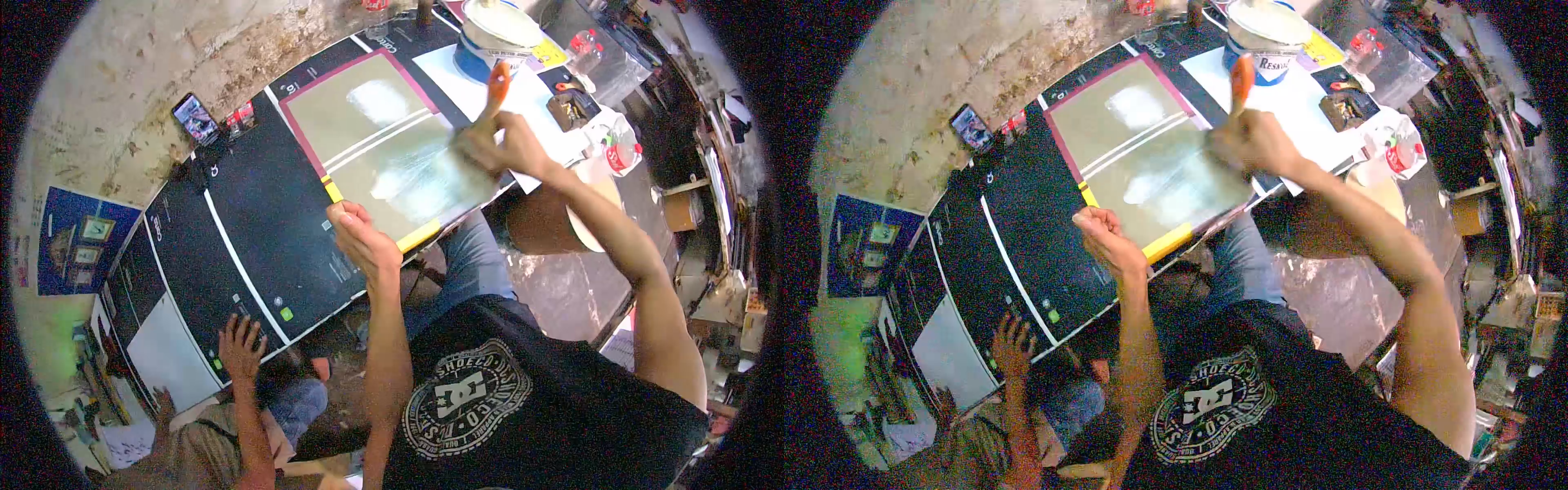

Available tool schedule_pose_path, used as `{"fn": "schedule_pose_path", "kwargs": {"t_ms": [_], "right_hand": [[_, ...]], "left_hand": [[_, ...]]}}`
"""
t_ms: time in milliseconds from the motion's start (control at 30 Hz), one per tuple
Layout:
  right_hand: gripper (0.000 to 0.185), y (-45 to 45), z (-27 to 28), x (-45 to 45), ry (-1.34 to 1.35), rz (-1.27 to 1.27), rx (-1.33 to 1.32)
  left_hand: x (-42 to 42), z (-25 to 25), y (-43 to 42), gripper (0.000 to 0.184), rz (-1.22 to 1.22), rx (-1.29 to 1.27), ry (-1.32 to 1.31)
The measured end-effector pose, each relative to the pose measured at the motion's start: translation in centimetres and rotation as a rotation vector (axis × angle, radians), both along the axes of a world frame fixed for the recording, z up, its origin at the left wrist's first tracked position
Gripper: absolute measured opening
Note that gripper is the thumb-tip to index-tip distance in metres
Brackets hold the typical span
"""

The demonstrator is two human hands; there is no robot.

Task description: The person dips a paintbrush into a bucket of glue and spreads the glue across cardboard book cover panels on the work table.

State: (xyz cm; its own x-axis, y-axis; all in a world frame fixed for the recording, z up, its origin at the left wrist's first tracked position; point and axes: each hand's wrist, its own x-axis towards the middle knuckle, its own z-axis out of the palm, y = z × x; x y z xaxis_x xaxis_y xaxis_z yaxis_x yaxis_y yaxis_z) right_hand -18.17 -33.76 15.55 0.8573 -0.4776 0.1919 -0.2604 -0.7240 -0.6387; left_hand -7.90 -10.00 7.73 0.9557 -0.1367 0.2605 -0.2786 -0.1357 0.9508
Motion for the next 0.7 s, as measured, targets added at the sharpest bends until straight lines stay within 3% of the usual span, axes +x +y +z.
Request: {"fn": "schedule_pose_path", "kwargs": {"t_ms": [67,100,133,200,233,267,333,400,500,533,600,633,700], "right_hand": [[0.037,-2.9,4.1,-1.2,0.148,-0.157,-0.155],[0.039,-3.1,5.2,-1.6,0.061,-0.146,-0.215],[0.029,-3.2,4.6,-1.5,-0.109,-0.092,-0.198],[0.026,0.2,4.9,-0.7,-0.200,0.165,0.054],[0.030,1.8,5.9,-0.3,-0.047,0.312,0.160],[0.031,1.7,4.6,0.8,-0.036,0.492,0.096],[0.033,-3.4,-1.1,3.7,0.048,0.372,-0.128],[0.036,-6.6,1.8,7.1,0.040,0.221,-0.228],[0.037,-6.8,3.9,10.7,-0.359,0.291,-0.326],[0.039,-5.5,3.7,11.5,-0.399,0.429,-0.173],[0.029,-3.8,3.5,12.7,-0.072,0.717,0.050],[0.029,-5.3,0.1,15.0,-0.066,0.707,-0.217],[0.032,-9.9,-0.3,19.8,0.058,0.446,-0.263]], "left_hand": [[-0.1,-0.2,-0.5,0.044,-0.004,-0.019,0.006],[-0.3,0.1,-0.6,0.044,-0.004,-0.011,0.024],[-0.5,0.4,-1.0,0.045,-0.007,0.008,-0.013],[-0.8,1.0,-1.0,0.049,-0.003,0.074,-0.087],[-0.8,1.0,-0.8,0.048,-0.015,0.100,-0.104],[-0.8,1.1,-0.8,0.047,-0.028,0.123,-0.121],[-0.8,1.2,-0.7,0.046,-0.044,0.173,-0.150],[-1.0,1.3,-0.9,0.045,-0.036,0.229,-0.169],[-1.0,1.6,-1.3,0.041,-0.024,0.209,-0.158],[-1.0,1.6,-1.3,0.041,-0.024,0.220,-0.163],[-1.1,1.7,-1.4,0.039,-0.018,0.261,-0.158],[-1.1,1.2,-1.3,0.039,-0.011,0.272,-0.147],[-1.2,0.8,-1.1,0.036,-0.022,0.276,-0.107]]}}
